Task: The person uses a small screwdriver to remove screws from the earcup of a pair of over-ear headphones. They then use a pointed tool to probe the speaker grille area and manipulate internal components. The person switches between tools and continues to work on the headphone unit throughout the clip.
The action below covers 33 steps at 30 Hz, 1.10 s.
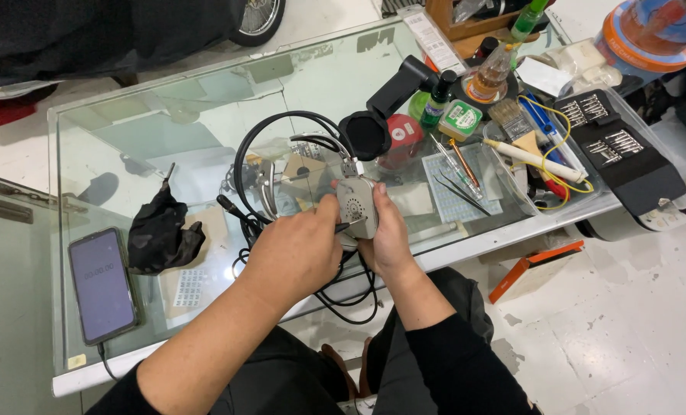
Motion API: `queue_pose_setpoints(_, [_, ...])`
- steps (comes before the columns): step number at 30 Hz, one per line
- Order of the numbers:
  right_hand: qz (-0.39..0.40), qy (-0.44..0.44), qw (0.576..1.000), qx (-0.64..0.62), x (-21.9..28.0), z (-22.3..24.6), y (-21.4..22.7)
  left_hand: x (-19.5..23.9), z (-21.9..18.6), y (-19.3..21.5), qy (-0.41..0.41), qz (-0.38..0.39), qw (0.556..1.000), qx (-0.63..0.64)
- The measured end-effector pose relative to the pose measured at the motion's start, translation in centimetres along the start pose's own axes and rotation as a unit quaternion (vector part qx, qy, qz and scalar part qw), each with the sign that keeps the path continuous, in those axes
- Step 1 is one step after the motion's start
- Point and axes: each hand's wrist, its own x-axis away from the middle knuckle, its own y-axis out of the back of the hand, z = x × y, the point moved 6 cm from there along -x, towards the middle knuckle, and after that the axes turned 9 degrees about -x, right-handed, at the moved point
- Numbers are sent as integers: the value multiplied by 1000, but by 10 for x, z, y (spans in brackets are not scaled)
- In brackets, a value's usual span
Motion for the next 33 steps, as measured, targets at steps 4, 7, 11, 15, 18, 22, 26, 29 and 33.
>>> queue_pose_setpoints(4, [-9, 0, 1000, -1, 6, 8, -12, -1, -5, 1, -15, -6, 1000, 8])
queue_pose_setpoints(7, [-1, 0, 1000, 10, 6, 7, -13, 0, -6, 2, -18, -39, 997, -63])
queue_pose_setpoints(11, [-13, 20, 1000, 7, 7, 11, -15, 0, -3, 10, 22, -41, 995, -86])
queue_pose_setpoints(15, [-8, 55, 998, -8, 8, 12, -13, 0, 7, 26, 149, -63, 975, 151])
queue_pose_setpoints(18, [-5, 49, 999, -11, 11, 14, -21, -1, -5, 12, 210, -142, 859, 444])
queue_pose_setpoints(22, [3, 70, 997, 21, 13, 17, -17, -3, -4, -8, 229, -117, 844, 471])
queue_pose_setpoints(26, [5, 109, 993, 52, 14, 23, -17, -1, -5, -2, 120, -76, 971, 192])
queue_pose_setpoints(29, [3, 107, 994, 10, 14, 27, -18, 0, 3, -1, 73, -79, 992, 61])
queue_pose_setpoints(33, [12, 94, 995, -18, 11, 26, -12, -1, 13, -7, -6, -141, 989, -46])
